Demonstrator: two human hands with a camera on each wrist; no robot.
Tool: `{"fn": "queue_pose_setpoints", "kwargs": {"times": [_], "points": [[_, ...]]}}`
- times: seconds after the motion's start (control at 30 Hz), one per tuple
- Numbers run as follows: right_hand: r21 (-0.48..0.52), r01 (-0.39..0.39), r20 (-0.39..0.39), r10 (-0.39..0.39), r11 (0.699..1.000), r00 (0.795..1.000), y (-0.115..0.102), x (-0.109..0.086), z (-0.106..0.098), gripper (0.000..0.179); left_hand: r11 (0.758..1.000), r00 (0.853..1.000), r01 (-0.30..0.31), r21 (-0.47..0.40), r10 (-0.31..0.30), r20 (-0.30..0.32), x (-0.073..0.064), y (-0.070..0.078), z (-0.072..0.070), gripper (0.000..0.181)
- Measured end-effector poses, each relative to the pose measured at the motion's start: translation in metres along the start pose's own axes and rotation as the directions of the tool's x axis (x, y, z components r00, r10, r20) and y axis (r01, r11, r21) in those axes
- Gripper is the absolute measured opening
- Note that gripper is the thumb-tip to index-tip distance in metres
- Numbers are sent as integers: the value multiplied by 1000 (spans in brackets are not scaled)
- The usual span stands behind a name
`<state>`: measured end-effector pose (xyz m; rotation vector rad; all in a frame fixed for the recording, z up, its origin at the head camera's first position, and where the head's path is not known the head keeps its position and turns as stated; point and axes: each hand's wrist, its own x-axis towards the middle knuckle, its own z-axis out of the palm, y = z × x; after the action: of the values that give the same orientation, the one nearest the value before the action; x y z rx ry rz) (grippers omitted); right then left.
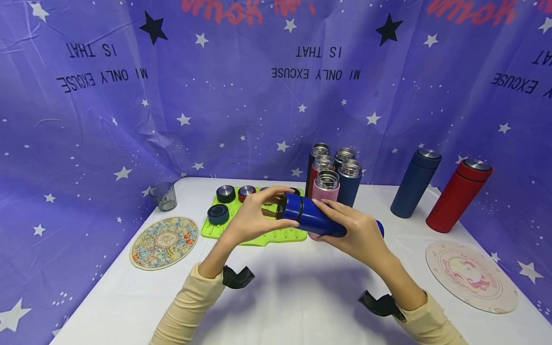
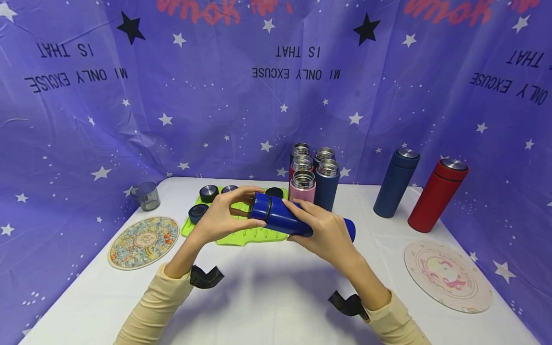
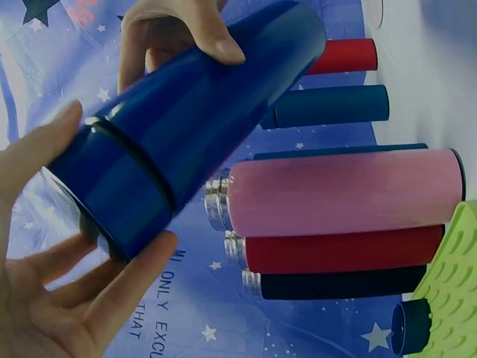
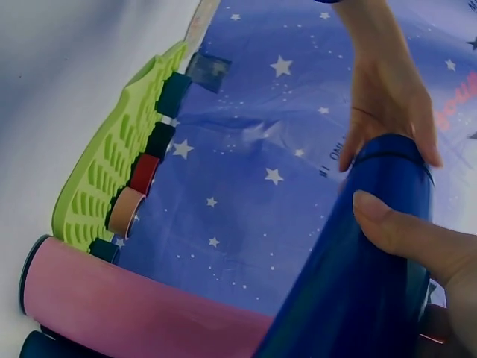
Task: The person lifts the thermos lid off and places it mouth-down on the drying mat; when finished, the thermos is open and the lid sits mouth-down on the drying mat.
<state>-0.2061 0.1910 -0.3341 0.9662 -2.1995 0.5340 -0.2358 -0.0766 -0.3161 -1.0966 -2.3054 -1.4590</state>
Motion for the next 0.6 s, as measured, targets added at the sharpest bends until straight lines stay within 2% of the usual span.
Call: {"fn": "queue_pose_setpoints", "kwargs": {"times": [0.1,0.23,0.33,0.4,0.5,0.6], "points": [[81,-42,50,38,996,998,3,0,-4,83,997,996,-74,-7,74,55,1,-2,-2,66],[220,-122,143,91,968,986,9,0,-7,83,979,970,-201,-21,202,133,3,-3,-5,69],[282,-170,185,121,944,975,12,0,-8,82,966,955,-258,-21,258,147,3,-1,-7,67],[294,-180,194,126,939,973,12,-1,-8,81,961,951,-277,-18,276,139,2,7,-8,64],[292,-176,190,124,940,974,11,0,-8,81,961,953,-278,-15,277,119,0,20,-10,61],[256,-152,166,112,955,980,7,0,-8,82,973,969,-231,-13,231,88,-1,29,-11,60]]}}
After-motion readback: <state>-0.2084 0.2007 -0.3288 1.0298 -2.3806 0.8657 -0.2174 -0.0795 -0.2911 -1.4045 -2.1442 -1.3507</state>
